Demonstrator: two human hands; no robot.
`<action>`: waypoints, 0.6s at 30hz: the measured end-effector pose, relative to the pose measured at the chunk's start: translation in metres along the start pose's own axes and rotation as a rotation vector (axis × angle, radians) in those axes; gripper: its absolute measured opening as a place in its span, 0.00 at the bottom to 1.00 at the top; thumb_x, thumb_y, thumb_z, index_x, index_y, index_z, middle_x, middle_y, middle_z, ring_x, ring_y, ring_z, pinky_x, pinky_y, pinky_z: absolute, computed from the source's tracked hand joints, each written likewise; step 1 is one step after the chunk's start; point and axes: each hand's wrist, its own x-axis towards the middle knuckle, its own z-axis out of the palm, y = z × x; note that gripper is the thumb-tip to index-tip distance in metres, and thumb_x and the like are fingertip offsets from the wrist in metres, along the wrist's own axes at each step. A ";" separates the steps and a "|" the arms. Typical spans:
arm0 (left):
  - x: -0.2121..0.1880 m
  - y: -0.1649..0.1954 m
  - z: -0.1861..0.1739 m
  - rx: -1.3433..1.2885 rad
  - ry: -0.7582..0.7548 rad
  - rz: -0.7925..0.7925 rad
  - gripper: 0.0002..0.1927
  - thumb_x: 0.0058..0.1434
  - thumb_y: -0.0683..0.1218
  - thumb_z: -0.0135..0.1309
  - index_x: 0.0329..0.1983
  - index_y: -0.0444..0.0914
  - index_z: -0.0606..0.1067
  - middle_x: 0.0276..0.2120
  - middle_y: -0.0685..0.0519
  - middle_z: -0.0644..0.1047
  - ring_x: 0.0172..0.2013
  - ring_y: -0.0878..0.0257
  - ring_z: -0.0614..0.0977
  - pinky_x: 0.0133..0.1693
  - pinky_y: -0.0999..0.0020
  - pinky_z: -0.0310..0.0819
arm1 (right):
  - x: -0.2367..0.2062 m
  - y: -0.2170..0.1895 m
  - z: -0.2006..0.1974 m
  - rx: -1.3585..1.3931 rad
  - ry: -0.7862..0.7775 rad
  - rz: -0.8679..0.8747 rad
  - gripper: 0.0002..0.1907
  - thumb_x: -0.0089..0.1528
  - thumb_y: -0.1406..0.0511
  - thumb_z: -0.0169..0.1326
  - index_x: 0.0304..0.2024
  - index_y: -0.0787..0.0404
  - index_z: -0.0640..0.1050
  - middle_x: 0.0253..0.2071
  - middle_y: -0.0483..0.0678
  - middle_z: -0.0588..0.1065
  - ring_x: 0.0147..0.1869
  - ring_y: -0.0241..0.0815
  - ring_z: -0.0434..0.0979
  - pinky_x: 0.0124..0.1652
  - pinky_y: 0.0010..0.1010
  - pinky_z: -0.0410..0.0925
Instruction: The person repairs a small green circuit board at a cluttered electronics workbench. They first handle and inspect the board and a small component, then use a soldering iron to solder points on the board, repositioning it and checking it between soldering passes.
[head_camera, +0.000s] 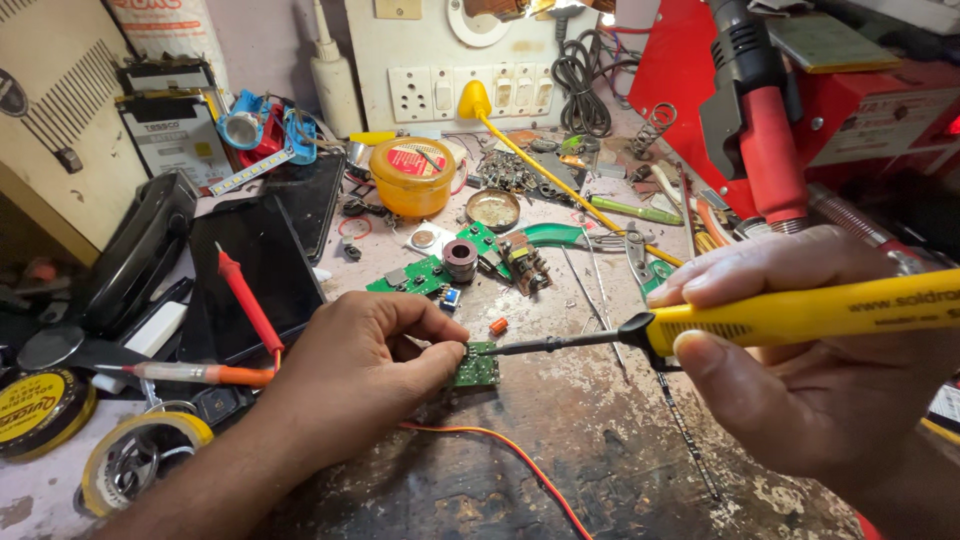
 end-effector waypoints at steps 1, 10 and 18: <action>0.000 0.001 0.000 -0.006 -0.001 0.002 0.14 0.53 0.53 0.63 0.39 0.42 0.86 0.22 0.57 0.85 0.23 0.72 0.82 0.29 0.73 0.76 | 0.000 0.000 0.000 -0.008 -0.001 0.000 0.13 0.66 0.70 0.59 0.50 0.64 0.72 0.44 0.47 0.73 0.48 0.37 0.82 0.51 0.27 0.78; -0.004 0.005 -0.002 -0.003 -0.008 -0.019 0.14 0.53 0.53 0.62 0.37 0.42 0.86 0.22 0.56 0.85 0.23 0.71 0.82 0.29 0.72 0.76 | 0.001 -0.005 0.001 -0.033 -0.021 -0.011 0.12 0.66 0.69 0.59 0.49 0.64 0.72 0.44 0.47 0.74 0.47 0.37 0.82 0.50 0.27 0.78; -0.007 0.003 -0.003 0.009 0.003 0.010 0.14 0.52 0.53 0.62 0.37 0.42 0.87 0.22 0.56 0.85 0.23 0.72 0.82 0.30 0.73 0.76 | -0.001 -0.012 0.002 -0.021 -0.016 -0.001 0.12 0.64 0.71 0.59 0.49 0.66 0.72 0.43 0.48 0.75 0.47 0.37 0.82 0.50 0.26 0.78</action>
